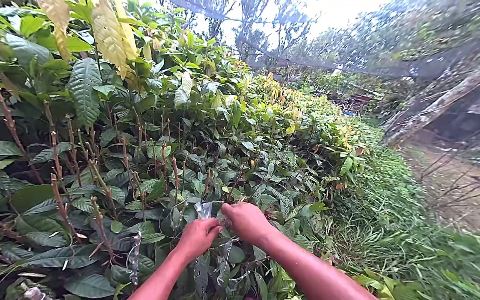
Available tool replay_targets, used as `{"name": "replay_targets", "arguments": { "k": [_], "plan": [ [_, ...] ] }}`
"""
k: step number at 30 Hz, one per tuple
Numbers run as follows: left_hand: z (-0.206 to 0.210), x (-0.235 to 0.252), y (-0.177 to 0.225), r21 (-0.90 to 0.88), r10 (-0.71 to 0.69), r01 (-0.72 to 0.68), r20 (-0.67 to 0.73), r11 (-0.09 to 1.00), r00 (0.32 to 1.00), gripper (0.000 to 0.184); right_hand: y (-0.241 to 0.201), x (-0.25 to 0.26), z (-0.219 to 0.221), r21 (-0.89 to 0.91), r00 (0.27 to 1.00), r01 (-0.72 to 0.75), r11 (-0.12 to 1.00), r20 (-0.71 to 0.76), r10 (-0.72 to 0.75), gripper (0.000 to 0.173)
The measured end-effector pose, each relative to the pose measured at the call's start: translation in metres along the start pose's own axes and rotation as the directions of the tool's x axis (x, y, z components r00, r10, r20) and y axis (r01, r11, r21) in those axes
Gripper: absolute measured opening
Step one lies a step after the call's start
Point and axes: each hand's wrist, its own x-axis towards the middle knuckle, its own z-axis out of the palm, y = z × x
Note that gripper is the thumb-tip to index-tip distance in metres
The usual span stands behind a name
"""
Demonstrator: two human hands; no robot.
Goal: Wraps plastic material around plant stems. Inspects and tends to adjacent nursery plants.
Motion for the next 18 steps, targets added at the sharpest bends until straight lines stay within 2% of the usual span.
{"name": "replay_targets", "arguments": {
  "k": [3,6,8,10,12,13,15,16,18],
  "plan": [
    [0.002,-0.001,-0.006,0.024,-0.012,0.016,-0.138,1.0,0.99,0.035,0.006,-0.003,-0.003,0.212,0.993,-0.101,0.972,0.073,0.088,0.026],
    [-0.001,0.003,-0.009,0.018,-0.035,0.039,-0.204,0.999,0.978,0.034,0.006,-0.021,-0.018,0.34,0.989,-0.127,0.932,0.12,0.091,0.029],
    [0.001,0.006,-0.002,0.039,-0.064,0.071,-0.157,0.997,0.985,0.035,-0.002,-0.026,-0.031,0.293,0.993,-0.079,0.953,0.104,0.05,0.028],
    [0.008,0.007,0.013,0.122,-0.073,0.076,-0.029,0.99,0.997,0.036,-0.001,-0.012,-0.036,0.159,0.998,0.005,0.987,0.059,-0.015,0.021],
    [0.013,0.006,0.02,0.16,-0.048,0.038,0.062,0.986,0.997,0.037,0.019,0.014,-0.021,0.08,0.998,0.055,0.995,0.037,-0.058,0.021],
    [0.013,0.005,0.019,0.12,-0.04,0.032,0.072,0.992,0.997,0.037,0.031,0.024,-0.008,0.105,0.998,0.035,0.994,0.039,-0.04,0.022],
    [0.002,0.005,0.01,-0.035,-0.075,0.075,0.008,0.997,0.997,0.035,0.031,0.024,0.018,0.15,0.997,-0.045,0.988,0.063,0.036,0.03],
    [-0.003,0.006,0.005,-0.091,-0.099,0.094,-0.053,0.991,0.994,0.033,0.013,0.013,0.023,0.107,0.996,-0.062,0.992,0.076,0.055,0.033],
    [-0.006,0.006,0.002,-0.076,-0.116,0.106,-0.143,0.991,0.983,0.03,-0.035,-0.006,0.019,-0.056,0.998,0.003,0.998,0.059,0.0,0.03]
  ]
}}
